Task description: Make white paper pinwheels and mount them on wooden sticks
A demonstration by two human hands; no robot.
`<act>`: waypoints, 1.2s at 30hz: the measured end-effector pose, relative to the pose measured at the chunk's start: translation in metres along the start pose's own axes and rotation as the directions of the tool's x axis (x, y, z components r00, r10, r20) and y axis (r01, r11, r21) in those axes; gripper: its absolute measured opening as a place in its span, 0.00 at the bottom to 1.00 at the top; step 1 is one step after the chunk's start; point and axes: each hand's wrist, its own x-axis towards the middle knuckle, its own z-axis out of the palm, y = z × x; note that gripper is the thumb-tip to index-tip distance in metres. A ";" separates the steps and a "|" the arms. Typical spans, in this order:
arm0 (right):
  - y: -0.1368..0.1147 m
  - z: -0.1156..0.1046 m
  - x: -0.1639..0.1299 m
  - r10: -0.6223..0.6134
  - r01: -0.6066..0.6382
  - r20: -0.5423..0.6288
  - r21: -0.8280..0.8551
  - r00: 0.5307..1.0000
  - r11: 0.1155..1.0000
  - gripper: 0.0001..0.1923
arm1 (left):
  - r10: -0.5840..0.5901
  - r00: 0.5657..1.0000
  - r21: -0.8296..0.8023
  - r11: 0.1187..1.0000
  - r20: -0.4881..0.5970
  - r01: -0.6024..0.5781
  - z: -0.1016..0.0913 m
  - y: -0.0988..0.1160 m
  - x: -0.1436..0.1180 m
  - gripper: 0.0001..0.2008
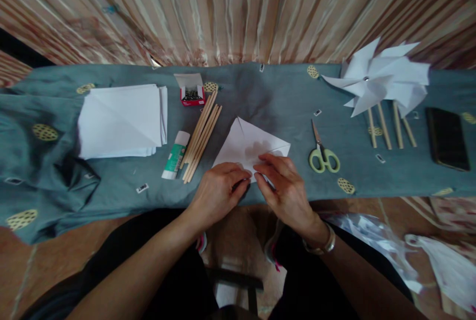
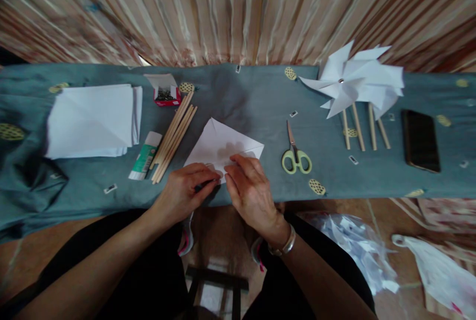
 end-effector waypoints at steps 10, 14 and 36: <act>0.002 0.004 0.002 0.004 0.002 0.083 -0.067 0.997 0.998 0.18 | 0.019 1.000 0.014 1.000 -0.008 -0.018 0.001 0.000 0.001 0.07; 0.001 0.004 0.004 0.003 0.007 0.111 -0.086 0.994 0.996 0.19 | 0.013 1.000 0.017 1.000 -0.005 -0.013 0.001 0.000 0.001 0.07; 0.012 -0.004 0.013 0.036 -0.045 0.067 0.142 0.997 0.989 0.22 | -0.002 0.998 0.180 0.984 0.064 -0.010 0.000 0.003 -0.002 0.09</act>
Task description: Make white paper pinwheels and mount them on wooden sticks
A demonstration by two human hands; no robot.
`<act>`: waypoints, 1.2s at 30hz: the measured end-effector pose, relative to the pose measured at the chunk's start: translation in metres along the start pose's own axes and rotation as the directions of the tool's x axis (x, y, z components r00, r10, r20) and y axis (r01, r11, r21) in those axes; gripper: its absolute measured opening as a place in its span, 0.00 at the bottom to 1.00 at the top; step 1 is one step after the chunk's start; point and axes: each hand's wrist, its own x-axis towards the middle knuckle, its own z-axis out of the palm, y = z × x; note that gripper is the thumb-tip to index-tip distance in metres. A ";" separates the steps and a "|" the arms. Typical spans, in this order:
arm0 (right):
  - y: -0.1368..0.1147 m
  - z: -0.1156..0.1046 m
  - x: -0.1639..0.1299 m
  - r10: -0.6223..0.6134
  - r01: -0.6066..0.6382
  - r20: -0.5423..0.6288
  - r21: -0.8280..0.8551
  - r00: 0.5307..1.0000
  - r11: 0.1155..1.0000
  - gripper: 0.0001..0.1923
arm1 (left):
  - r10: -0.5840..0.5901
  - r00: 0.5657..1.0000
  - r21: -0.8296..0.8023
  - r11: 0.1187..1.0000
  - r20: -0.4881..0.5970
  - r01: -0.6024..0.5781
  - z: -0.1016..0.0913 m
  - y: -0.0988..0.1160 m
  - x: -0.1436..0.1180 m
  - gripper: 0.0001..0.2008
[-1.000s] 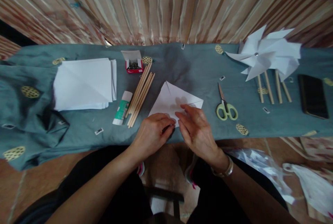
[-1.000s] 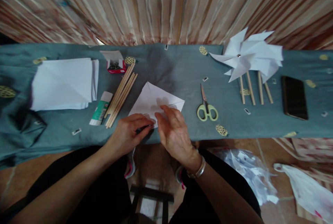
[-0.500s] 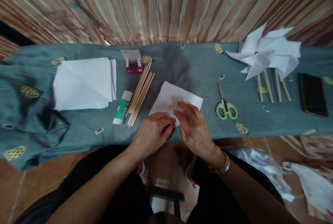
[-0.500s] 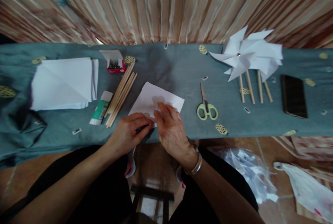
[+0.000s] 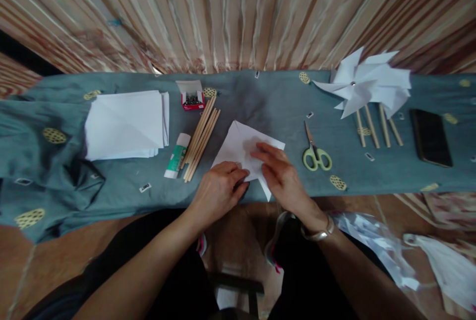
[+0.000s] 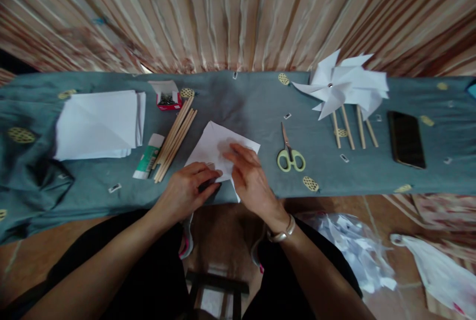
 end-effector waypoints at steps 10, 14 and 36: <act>0.027 -0.020 0.022 0.059 -0.092 -0.113 -0.311 0.992 0.946 0.23 | 0.045 0.998 0.056 0.998 -0.041 -0.042 0.001 0.001 -0.004 0.10; 0.025 -0.029 0.018 0.074 -0.105 -0.116 -0.291 0.990 0.951 0.21 | 0.030 0.999 0.051 0.998 -0.038 -0.028 -0.003 0.000 -0.007 0.14; -0.005 -0.054 -0.042 0.237 -0.260 -0.122 -0.238 0.964 0.936 0.09 | 0.256 0.965 0.101 0.963 -0.052 -0.250 0.007 0.020 -0.015 0.14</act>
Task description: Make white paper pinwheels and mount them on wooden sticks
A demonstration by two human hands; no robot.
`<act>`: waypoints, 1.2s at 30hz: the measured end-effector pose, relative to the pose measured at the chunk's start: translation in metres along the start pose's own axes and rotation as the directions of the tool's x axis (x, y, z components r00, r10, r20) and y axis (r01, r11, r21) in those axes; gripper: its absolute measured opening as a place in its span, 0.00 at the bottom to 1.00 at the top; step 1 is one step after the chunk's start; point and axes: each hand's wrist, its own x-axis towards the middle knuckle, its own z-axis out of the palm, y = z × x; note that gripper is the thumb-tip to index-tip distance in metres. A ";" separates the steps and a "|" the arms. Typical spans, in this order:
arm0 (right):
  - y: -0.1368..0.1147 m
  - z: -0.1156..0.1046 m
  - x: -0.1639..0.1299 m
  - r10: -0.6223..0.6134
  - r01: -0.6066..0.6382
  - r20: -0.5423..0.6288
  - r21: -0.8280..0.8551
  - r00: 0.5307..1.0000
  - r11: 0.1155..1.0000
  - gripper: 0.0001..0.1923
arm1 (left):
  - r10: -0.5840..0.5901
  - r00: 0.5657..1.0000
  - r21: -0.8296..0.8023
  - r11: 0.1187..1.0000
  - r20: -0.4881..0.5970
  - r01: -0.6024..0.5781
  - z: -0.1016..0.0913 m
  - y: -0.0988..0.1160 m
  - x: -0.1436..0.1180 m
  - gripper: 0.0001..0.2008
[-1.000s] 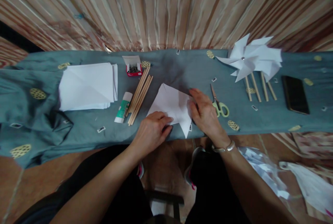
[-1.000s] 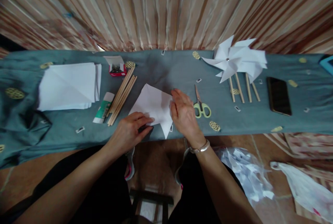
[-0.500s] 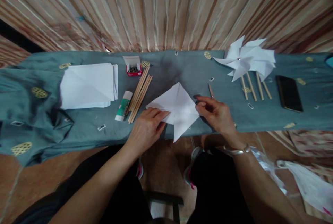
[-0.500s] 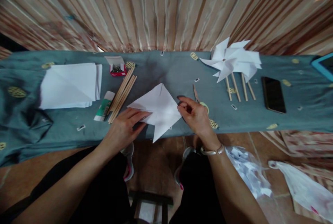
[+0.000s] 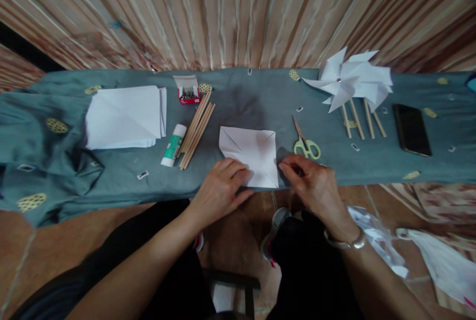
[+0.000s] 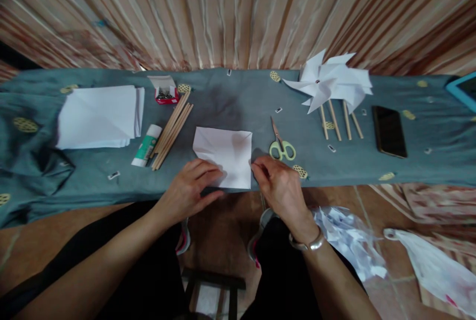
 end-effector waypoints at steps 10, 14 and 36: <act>0.006 0.004 -0.001 -0.328 0.315 0.174 0.098 0.929 0.944 0.20 | 0.015 1.000 0.018 1.000 -0.007 -0.015 0.011 0.005 0.000 0.07; 0.010 0.002 0.002 -0.291 0.236 0.230 0.237 0.929 0.942 0.19 | 0.021 1.000 0.018 1.000 -0.024 -0.020 0.010 0.004 -0.002 0.09; -0.004 0.021 0.004 -0.235 0.096 0.228 0.493 0.945 0.865 0.05 | 0.035 0.999 -0.029 0.999 -0.038 -0.036 0.000 0.000 -0.010 0.09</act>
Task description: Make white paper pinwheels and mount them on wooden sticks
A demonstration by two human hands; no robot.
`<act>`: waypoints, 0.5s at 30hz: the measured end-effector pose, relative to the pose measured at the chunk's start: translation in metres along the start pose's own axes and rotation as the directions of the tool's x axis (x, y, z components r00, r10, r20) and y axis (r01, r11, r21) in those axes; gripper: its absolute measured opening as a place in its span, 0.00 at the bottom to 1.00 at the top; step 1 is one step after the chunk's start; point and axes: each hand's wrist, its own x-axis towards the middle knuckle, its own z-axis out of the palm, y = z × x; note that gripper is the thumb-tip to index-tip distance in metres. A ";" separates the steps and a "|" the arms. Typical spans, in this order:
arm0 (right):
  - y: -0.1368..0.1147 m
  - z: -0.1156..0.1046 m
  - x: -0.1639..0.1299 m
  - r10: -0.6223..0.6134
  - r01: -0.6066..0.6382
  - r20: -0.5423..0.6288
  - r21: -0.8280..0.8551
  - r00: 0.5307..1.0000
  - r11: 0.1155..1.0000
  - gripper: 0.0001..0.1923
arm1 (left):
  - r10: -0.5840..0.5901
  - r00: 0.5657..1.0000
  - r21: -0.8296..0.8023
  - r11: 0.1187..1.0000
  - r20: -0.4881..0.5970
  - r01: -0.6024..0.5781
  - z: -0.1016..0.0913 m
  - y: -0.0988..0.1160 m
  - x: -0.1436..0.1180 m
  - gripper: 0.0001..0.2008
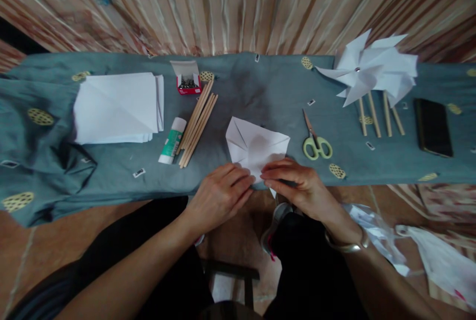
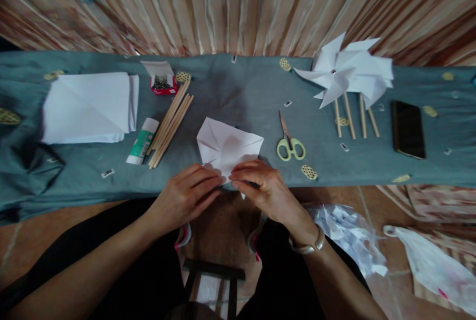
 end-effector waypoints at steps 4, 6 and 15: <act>0.000 0.008 0.002 0.106 -0.108 -0.056 -0.044 0.993 0.993 0.09 | -0.043 0.999 0.013 0.999 -0.015 0.043 0.005 0.002 -0.001 0.11; -0.001 0.011 0.004 0.142 -0.150 -0.105 -0.073 0.984 0.986 0.13 | -0.070 0.997 0.007 0.997 -0.007 0.071 0.005 0.003 -0.002 0.13; -0.006 0.020 0.013 0.147 -0.171 -0.179 -0.125 0.973 0.977 0.17 | -0.040 0.999 -0.069 0.997 -0.016 0.039 0.006 -0.002 -0.005 0.14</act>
